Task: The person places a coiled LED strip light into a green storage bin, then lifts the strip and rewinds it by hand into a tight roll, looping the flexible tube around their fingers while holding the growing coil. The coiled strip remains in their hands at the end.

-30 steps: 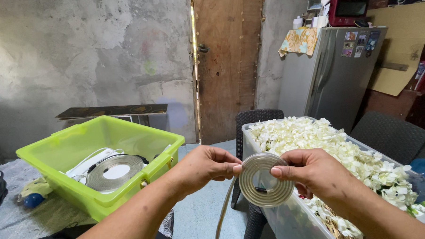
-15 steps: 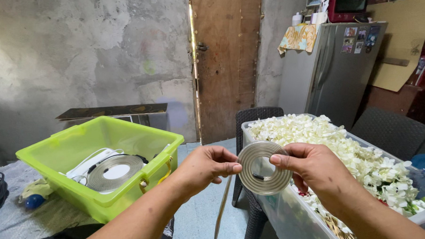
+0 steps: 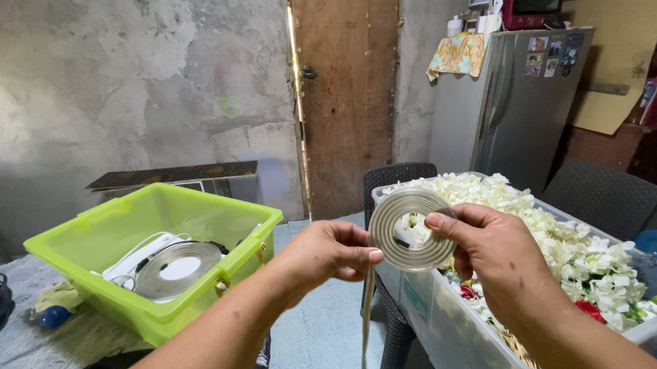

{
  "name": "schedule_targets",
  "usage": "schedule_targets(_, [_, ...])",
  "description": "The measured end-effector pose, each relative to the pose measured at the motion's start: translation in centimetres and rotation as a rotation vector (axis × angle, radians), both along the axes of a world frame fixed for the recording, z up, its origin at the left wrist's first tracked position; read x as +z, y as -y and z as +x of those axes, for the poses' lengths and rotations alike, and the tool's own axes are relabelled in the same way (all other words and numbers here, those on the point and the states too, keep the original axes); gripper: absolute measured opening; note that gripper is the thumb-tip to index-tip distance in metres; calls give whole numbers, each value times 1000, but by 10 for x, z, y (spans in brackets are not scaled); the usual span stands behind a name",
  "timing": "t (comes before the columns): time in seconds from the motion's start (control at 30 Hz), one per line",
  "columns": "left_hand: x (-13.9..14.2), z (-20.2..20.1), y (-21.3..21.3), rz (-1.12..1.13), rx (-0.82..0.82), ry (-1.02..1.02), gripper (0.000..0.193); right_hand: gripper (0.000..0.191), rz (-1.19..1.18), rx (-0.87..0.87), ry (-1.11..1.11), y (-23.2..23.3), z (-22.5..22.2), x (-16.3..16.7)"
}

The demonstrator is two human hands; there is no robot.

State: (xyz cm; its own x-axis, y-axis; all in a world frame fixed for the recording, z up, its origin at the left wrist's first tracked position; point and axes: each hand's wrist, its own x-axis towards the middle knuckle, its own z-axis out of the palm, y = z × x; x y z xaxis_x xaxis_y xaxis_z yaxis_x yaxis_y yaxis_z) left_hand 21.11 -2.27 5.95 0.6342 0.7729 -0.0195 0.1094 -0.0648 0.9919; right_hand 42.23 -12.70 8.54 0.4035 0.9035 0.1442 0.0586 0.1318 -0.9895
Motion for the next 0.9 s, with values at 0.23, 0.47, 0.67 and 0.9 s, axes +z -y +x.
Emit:
schedule_targets(0.23, [-7, 10, 14, -160, 52, 219, 23, 23, -27, -43, -103, 8, -7, -3])
schedule_targets(0.47, [-1, 14, 14, -129, 61, 243, 21, 25, -27, -84, -117, 16, -15, -12])
schedule_targets(0.67, [7, 10, 9, 45, 102, 91, 21, 26, -38, -63, -146, 18, -13, -19])
schedule_targets(0.9, [-5, 20, 12, -94, 157, 313, 18, 30, -49, -24, -222, 15, -11, -33])
